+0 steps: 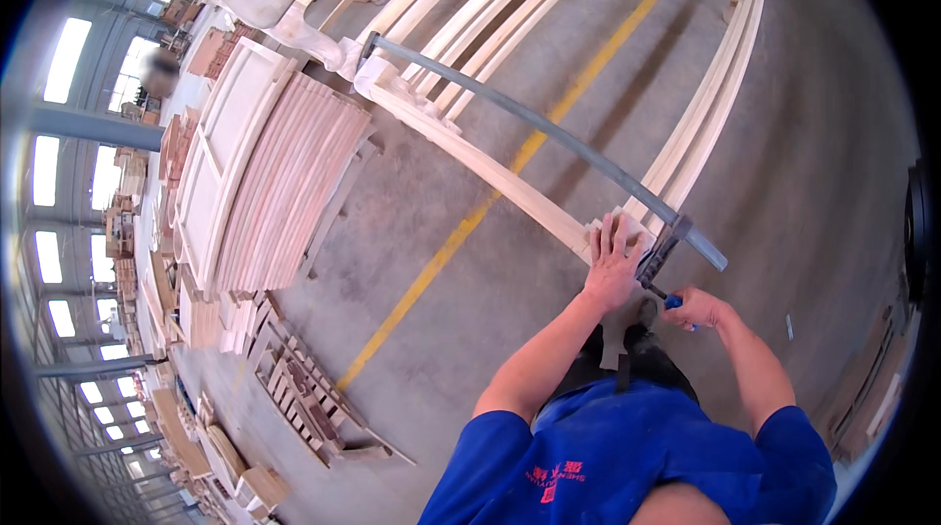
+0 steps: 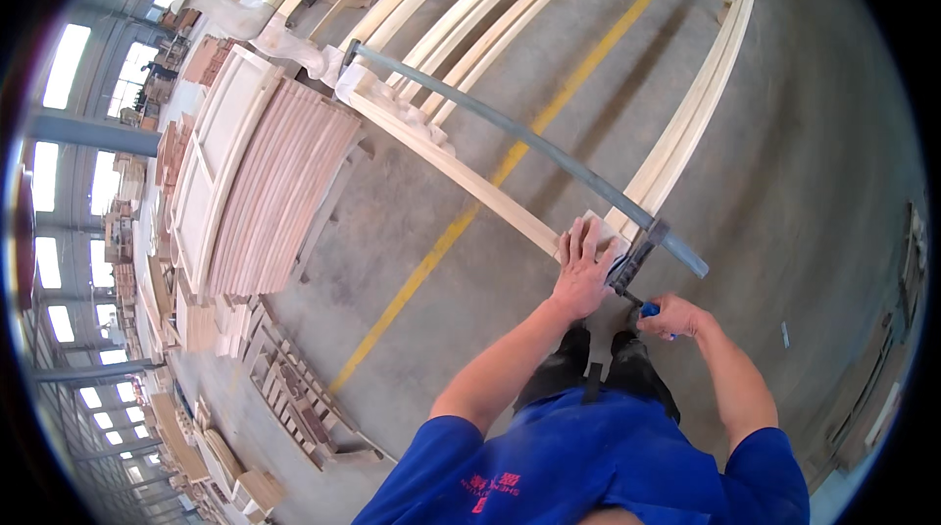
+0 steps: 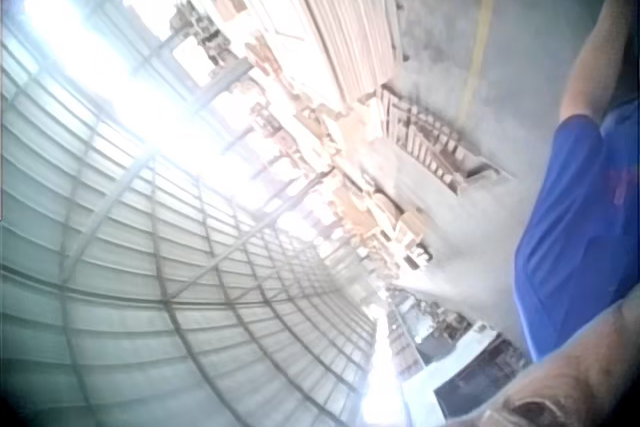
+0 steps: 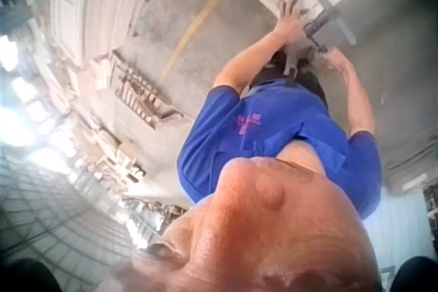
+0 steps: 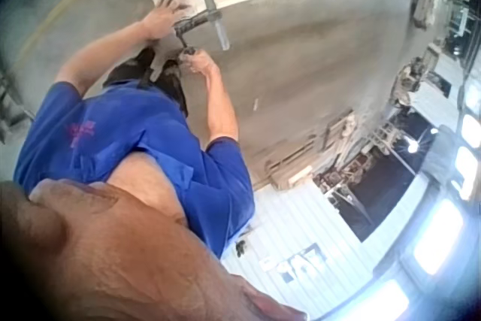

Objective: The person assembles wooden furniture frames by positioning a long metal pipe clamp over the components, tightening the clamp with its screw handle, and then removing the clamp.

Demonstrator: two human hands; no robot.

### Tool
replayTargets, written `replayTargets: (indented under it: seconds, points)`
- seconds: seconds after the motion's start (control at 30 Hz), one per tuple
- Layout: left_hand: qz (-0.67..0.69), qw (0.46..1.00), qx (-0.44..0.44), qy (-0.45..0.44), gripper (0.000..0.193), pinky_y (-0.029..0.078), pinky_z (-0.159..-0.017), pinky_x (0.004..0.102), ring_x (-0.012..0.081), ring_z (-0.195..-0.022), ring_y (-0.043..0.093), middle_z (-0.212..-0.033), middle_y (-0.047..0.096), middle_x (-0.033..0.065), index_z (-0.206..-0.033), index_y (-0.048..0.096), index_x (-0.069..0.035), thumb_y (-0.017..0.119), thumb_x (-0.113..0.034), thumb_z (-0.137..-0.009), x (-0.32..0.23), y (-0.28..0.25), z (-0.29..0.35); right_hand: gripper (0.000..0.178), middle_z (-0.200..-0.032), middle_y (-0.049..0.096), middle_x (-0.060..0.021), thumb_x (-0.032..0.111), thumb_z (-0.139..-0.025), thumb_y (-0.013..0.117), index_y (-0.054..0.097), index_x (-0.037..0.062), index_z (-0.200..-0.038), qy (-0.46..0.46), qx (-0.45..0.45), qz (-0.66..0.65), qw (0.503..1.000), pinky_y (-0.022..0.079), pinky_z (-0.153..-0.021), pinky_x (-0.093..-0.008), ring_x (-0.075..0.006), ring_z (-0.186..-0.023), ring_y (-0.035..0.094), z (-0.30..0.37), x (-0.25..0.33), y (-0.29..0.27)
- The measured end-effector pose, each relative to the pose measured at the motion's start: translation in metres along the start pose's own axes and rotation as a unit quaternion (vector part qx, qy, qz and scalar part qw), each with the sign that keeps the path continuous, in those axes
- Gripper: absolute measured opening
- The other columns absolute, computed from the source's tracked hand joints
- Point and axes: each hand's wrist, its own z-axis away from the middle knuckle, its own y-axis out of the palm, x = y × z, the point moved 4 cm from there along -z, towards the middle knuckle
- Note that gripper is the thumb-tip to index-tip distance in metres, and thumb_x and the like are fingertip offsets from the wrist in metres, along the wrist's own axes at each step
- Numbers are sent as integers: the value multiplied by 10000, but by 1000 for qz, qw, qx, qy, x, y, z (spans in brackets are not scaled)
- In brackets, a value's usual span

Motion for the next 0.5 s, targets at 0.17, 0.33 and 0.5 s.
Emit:
replayTargets:
  seconds: [0.17,0.33,0.5]
  points:
    - [29,1000,7,9,979,104,-1234,630,505,-1528,47,-1652,109,233,-1510,431,-128,909,-235,-661,-8,-3,-7,395,-873,715,-197,336,-794,772,685,41,-1042,-141,-256,195,937,540,-744,-514,-432,-819,684,13,-2,7]
    - [27,1000,8,-3,939,101,-1241,617,495,-1536,35,-1660,98,226,-1506,443,-132,883,-206,-680,-4,-1,-7,402,-846,709,-195,321,-795,757,673,44,-1075,-83,-288,240,923,549,-757,-494,-412,-806,687,1,3,19]
    - [30,999,11,-2,950,102,-1234,620,501,-1527,55,-1654,118,220,-1502,450,-139,902,-229,-671,-7,-1,-9,431,-811,707,-205,326,-817,744,677,31,-1124,-8,58,-25,998,537,-733,-520,-428,-833,690,-16,-16,-6]
